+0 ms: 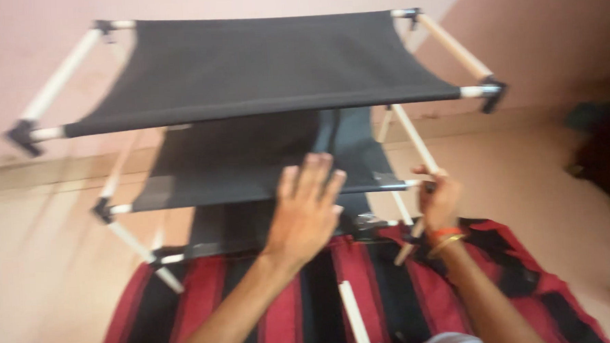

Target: The person assembles a three-tiered fabric shelf by inserting white plastic poles into black corner joints and securing the black fabric shelves. The person works on a red and black striped mat on the floor, handling poles and joints one at a time to build the frame.

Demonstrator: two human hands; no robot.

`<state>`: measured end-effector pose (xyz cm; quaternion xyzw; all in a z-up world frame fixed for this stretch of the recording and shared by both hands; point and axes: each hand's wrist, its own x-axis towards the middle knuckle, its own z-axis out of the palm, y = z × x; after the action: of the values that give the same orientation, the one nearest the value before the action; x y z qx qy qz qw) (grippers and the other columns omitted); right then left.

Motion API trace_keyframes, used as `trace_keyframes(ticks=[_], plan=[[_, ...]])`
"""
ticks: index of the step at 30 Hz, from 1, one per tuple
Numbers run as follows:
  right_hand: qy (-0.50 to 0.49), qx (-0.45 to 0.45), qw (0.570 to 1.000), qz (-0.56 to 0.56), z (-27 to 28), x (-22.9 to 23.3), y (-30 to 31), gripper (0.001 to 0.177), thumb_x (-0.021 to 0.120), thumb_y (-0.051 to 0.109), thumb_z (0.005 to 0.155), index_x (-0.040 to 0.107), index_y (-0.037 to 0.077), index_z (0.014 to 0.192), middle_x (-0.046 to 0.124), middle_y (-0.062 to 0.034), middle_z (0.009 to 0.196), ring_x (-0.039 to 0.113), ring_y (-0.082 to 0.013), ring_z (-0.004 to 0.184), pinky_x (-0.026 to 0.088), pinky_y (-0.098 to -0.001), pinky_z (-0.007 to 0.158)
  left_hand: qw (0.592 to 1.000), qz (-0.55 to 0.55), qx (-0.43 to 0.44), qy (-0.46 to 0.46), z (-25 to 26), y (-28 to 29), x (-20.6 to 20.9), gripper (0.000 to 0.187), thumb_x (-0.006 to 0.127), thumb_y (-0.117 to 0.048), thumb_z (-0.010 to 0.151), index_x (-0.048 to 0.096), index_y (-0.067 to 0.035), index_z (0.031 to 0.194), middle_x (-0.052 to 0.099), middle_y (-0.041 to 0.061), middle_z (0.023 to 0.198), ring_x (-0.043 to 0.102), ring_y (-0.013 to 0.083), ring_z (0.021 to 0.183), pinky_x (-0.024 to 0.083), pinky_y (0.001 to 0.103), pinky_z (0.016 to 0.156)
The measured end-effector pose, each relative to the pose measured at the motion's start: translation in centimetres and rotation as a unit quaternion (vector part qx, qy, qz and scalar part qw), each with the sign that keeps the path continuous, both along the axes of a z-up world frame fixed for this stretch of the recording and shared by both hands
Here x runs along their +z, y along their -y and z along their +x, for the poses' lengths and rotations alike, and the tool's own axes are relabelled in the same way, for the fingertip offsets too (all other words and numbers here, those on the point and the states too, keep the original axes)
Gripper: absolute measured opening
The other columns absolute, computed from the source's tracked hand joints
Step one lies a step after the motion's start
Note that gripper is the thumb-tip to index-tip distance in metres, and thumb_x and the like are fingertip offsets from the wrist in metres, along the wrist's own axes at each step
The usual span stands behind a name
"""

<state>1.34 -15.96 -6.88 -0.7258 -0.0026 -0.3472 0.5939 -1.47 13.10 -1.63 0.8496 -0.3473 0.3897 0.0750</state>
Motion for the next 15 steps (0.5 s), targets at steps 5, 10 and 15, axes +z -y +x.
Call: trace_keyframes(ticks=[5,10,15], plan=[[0.013,0.008,1.0,0.014,0.0,0.1,-0.7,0.05,0.032,0.036,0.114,0.067,0.001,0.105,0.038,0.0052,0.055,0.034,-0.0067,0.043,0.022,-0.0268,0.041,0.921,-0.303,0.22,0.108,0.6,-16.4,-1.7,0.064,0.058,-0.022,0.103,0.033,0.004,0.156,0.024,0.031,0.166,0.014,0.0452,0.157,0.012,0.068,0.123],[0.007,0.042,0.992,0.119,0.6,-1.4,-1.1,0.049,0.029,0.032,0.116,0.064,0.0,0.104,0.031,0.0036,0.058,0.027,-0.0076,0.046,0.02,-0.0275,0.044,0.832,-0.54,0.079,-0.103,2.9,-27.6,-2.8,0.043,0.045,-0.028,0.113,0.051,0.007,0.138,0.056,0.027,0.126,0.05,0.0308,0.116,0.041,0.042,0.098],[0.044,-0.031,0.983,0.175,0.8,-0.6,-2.5,0.028,0.039,0.027,0.119,0.046,0.0,0.113,0.045,-0.0046,0.078,0.045,-0.0115,0.058,0.036,-0.027,0.05,0.673,-0.667,-0.078,-0.31,4.1,-29.6,-4.9,0.041,0.042,-0.036,0.112,0.062,-0.004,0.095,0.043,-0.006,0.064,0.035,0.0048,0.053,0.028,0.023,0.049]])
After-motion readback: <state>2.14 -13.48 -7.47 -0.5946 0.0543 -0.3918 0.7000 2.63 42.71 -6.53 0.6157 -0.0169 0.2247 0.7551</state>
